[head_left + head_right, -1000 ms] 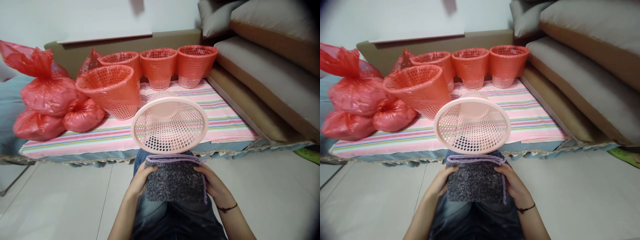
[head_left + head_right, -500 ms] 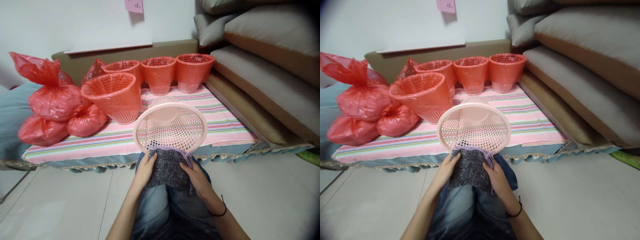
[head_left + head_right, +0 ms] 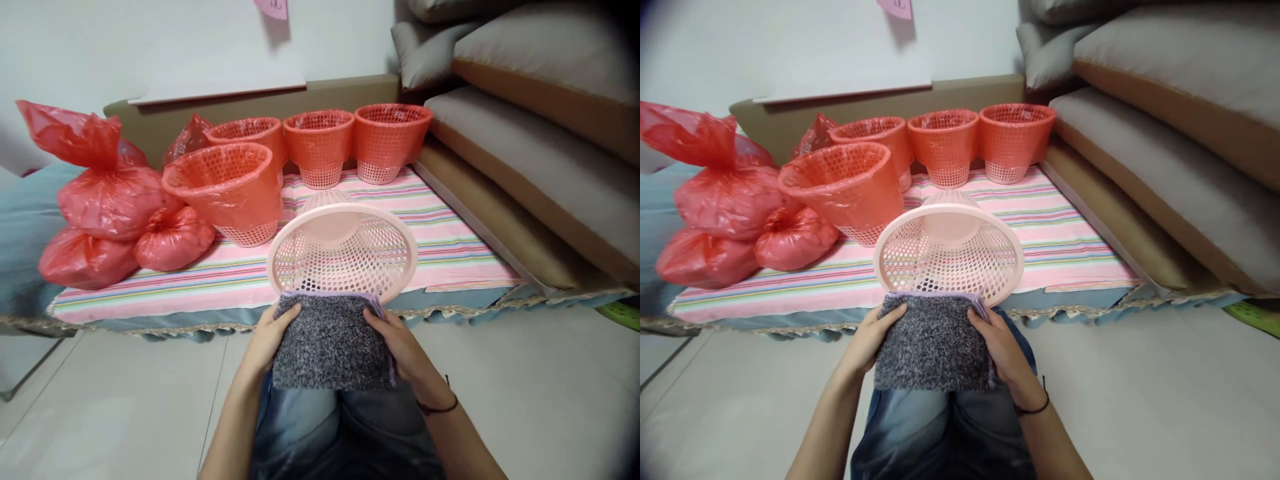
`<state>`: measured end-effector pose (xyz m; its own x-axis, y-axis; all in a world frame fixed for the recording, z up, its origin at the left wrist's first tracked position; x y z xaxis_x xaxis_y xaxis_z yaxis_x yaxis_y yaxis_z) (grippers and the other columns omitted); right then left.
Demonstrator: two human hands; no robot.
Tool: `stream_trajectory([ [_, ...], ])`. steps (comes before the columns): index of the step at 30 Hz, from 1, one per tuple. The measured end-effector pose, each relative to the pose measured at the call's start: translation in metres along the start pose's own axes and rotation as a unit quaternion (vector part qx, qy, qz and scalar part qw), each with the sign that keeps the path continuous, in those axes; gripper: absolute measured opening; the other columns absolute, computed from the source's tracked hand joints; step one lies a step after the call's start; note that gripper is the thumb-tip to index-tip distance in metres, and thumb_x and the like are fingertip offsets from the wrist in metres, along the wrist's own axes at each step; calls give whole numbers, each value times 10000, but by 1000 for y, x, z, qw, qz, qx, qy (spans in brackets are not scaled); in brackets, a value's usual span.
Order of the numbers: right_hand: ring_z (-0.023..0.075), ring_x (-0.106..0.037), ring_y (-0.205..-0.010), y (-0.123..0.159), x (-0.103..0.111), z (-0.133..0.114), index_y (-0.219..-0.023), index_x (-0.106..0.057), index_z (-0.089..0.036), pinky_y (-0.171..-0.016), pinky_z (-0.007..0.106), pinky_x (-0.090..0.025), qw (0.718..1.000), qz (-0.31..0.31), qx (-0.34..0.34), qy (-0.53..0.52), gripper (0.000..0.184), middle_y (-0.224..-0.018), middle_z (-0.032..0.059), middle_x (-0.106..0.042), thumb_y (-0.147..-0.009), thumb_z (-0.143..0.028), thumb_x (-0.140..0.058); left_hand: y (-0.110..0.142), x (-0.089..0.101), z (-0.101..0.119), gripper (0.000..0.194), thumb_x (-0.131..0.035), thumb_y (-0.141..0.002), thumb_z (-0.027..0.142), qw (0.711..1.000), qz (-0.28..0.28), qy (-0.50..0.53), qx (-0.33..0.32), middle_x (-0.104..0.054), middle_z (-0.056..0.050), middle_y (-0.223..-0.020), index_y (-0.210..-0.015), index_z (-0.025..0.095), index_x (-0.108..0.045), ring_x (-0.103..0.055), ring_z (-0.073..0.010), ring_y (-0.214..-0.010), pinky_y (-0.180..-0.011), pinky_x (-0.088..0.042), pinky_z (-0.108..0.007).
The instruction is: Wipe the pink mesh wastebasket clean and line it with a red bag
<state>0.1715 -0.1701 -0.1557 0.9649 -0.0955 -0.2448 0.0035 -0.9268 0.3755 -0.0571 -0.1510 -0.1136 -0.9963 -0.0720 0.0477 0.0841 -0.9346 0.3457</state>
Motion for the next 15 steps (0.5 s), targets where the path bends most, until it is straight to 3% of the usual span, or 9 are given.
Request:
stream_trajectory([
  [3,276,-598,-1186,-3,-5,6,-1060,-719,-268,-1056,445,-438,996,-72,-51,-29,480,-1143,23,-719,-664,-531,-778,0,17,-16,452,-770,-664,450,995,-35,50,78,-748,-98,-985,-981,134,-704,-692,-236,-844,-800,-517,-337],
  [5,277,-639,-1122,-5,-15,19,-1023,-726,-264,-1020,453,-467,991,-97,-80,-50,454,-1071,31,-741,-661,-532,-777,0,29,-27,415,-738,-700,462,997,-29,21,69,-746,-84,-968,-971,150,-699,-691,-225,-824,-775,-519,-327],
  [7,279,-654,-1094,-7,-27,38,-1014,-726,-254,-1018,471,-464,987,-116,-100,-57,440,-1044,38,-747,-676,-533,-766,-1,43,-38,385,-697,-732,461,996,14,-74,37,-737,-88,-935,-957,148,-691,-686,-240,-809,-758,-526,-349],
  [9,281,-643,-1115,-10,-34,57,-1026,-720,-233,-1036,486,-445,985,-127,-104,-44,449,-1063,43,-742,-683,-520,-763,3,58,-45,381,-660,-763,427,971,125,-205,-23,-715,-121,-966,-1004,132,-666,-679,-270,-836,-759,-533,-395],
  [11,277,-628,-1139,-12,-37,71,-1055,-704,-206,-1056,485,-426,987,-132,-93,-25,470,-1110,50,-728,-684,-486,-772,14,61,-46,364,-592,-827,368,912,230,-318,-125,-681,-157,-1064,-1096,125,-624,-657,-293,-953,-831,-523,-444],
  [12,272,-625,-1142,-11,-37,75,-1079,-690,-196,-1063,481,-421,987,-134,-87,-15,482,-1137,55,-719,-687,-464,-775,21,54,-47,343,-544,-868,334,883,240,-358,-185,-662,-165,-1124,-1138,131,-605,-633,-292,-1037,-895,-504,-459],
  [13,267,-626,-1141,-11,-36,78,-1110,-672,-190,-1066,477,-419,987,-138,-82,-7,497,-1166,60,-708,-694,-441,-777,27,43,-49,331,-496,-905,305,861,215,-392,-243,-641,-164,-1191,-1177,143,-592,-596,-282,-1131,-969,-470,-467],
  [15,258,-618,-1153,-7,-33,80,-1189,-618,-197,-1060,471,-431,985,-154,-76,9,556,-1226,66,-679,-695,-386,-788,35,14,-58,370,-449,-945,286,830,105,-449,-313,-582,-143,-1335,-1284,177,-550,-484,-268,-1304,-1094,-371,-488],
])
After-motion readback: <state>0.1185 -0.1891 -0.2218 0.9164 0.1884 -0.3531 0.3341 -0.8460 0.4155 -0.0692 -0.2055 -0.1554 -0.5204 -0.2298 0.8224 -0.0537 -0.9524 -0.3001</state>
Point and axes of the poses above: each hand's wrist, its own y-axis away from the middle knuckle, its own x-axis out of the back of the hand, z = x × y, the point moved 5 cm from there along -y, towards the middle knuckle
